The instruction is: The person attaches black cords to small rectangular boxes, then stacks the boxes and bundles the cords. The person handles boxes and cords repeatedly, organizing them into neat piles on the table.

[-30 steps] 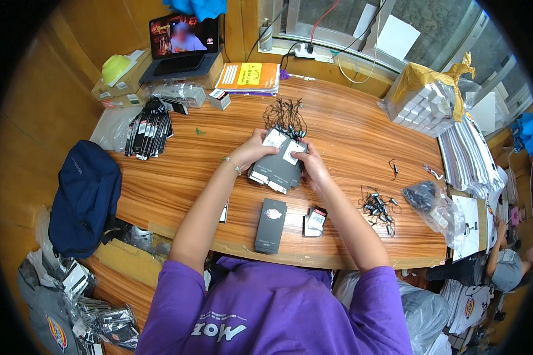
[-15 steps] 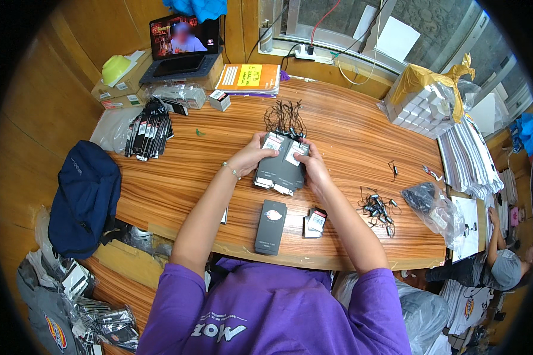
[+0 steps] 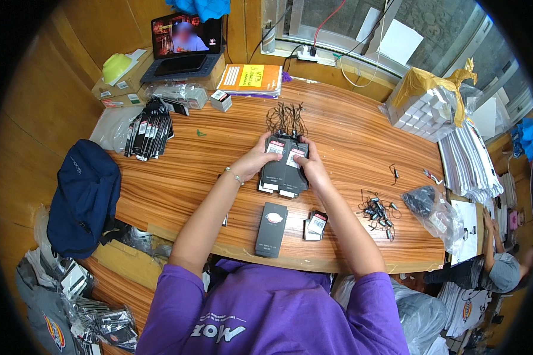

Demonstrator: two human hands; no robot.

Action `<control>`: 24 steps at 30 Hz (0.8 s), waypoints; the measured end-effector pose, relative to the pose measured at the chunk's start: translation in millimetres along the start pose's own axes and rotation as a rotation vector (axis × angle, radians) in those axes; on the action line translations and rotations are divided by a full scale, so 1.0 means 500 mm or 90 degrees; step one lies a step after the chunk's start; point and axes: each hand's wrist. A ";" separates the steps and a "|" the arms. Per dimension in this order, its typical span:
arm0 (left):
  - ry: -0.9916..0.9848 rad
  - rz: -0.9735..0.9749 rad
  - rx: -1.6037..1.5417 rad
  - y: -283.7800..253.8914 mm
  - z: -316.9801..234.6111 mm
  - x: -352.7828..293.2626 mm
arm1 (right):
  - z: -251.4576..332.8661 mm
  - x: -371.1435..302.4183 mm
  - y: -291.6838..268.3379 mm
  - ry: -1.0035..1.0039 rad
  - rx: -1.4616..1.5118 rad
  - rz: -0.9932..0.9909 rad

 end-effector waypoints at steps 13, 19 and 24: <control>-0.093 0.073 -0.228 -0.001 0.004 0.008 | 0.027 0.014 -0.011 -0.010 0.036 0.005; -0.079 0.059 -0.247 0.005 0.002 0.002 | 0.046 0.010 -0.018 0.027 0.049 0.009; -0.075 0.048 -0.259 0.004 0.012 0.001 | 0.055 0.025 -0.034 -0.001 0.031 -0.005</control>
Point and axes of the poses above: each hand's wrist, its own x-axis towards the middle knuckle, its own y-axis out of the palm, z = x × y, and after that the axes turned 14 degrees about -z, right-handed
